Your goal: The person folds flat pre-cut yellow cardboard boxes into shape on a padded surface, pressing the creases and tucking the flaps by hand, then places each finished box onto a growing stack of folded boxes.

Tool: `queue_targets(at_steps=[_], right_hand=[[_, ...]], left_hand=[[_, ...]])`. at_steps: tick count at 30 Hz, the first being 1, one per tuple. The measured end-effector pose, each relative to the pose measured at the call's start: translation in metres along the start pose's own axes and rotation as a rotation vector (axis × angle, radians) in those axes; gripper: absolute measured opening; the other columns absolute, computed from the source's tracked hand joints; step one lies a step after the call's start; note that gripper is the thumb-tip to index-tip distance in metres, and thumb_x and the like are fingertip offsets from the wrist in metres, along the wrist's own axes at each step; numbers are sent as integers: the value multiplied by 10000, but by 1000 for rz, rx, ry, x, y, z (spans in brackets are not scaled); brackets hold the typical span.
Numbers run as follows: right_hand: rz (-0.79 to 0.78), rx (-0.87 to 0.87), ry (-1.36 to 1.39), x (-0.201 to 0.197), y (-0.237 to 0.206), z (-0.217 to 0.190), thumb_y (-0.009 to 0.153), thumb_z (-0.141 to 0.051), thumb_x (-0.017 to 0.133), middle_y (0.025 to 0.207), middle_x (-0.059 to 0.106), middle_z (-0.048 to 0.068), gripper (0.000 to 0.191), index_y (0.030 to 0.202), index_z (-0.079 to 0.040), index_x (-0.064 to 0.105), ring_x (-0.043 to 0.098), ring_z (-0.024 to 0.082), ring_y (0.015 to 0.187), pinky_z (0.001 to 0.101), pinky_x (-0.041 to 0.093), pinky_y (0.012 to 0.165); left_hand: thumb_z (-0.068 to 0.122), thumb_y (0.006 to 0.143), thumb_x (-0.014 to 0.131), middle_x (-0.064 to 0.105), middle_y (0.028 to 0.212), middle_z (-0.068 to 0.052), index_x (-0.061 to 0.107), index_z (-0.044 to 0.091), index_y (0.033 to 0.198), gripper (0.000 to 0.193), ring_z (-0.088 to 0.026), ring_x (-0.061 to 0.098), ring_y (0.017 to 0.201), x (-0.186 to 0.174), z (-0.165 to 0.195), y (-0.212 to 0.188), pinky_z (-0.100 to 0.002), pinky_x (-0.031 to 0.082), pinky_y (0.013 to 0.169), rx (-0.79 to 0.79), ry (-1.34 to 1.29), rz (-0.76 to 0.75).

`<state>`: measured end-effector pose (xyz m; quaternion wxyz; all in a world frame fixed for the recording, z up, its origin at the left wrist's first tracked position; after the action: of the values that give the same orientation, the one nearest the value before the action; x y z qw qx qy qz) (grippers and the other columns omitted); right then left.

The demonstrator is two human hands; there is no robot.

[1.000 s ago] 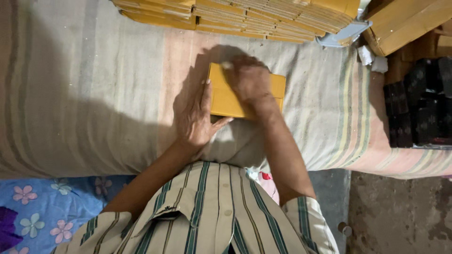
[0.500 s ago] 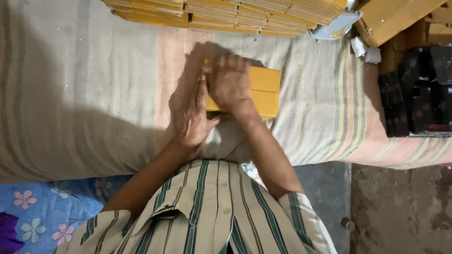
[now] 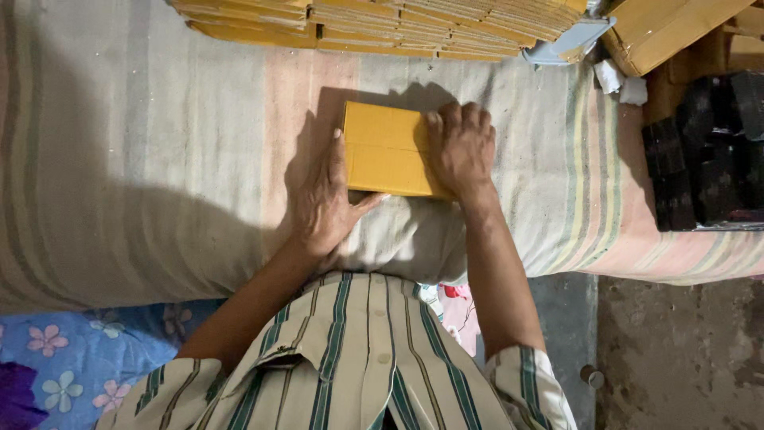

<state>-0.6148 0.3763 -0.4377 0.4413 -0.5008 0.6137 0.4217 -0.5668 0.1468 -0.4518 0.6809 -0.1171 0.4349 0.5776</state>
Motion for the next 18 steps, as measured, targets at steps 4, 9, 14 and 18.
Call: queue_targets(at_steps=[4, 9, 14, 18], right_hand=[[109, -144, -149, -27, -65, -38, 945, -684, 597, 1622, 308, 288, 925, 1605, -73, 383, 222, 493, 1524, 658, 152, 1224], [-174, -172, -261, -7, -77, -65, 630, -759, 721, 1649, 174, 244, 1279, 1597, -94, 212, 119, 400, 1525, 599, 40, 1207], [18, -540, -311, -3, -47, -118, 792, -633, 773, 1704, 226, 230, 1189, 1646, -10, 229, 194, 368, 1593, 513, 125, 1310], [-50, -549, -168, 16, -23, -126, 630, -654, 771, 1666, 284, 200, 1266, 1602, -24, 260, 251, 364, 1552, 522, 176, 1284]], left_hand=[[533, 721, 923, 436, 1538, -324, 189, -64, 1582, 1280, -446, 500, 1389, -9, 1, -14, -488, 415, 1147, 39, 19, 12], [414, 748, 955, 395, 1561, -313, 181, -5, 1604, 1228, -477, 454, 1425, -15, 16, -9, -489, 414, 1184, 147, -20, 89], [261, 714, 910, 440, 1546, -269, 224, 44, 1620, 1157, -459, 492, 1392, -5, -9, 20, -495, 453, 1125, 21, -34, -110], [257, 784, 886, 397, 1594, -284, 233, 53, 1611, 1073, -453, 493, 1344, -12, -33, 33, -485, 473, 1071, -51, -45, -190]])
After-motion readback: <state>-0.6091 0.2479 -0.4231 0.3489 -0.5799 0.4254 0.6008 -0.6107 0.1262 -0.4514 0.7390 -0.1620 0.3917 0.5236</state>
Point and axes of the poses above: each hand's wrist, its own y-axis towards the middle knuckle, its own x-axis out of the palm, z = x × y, the point moved 10 cm from there along y, towards the middle knuckle
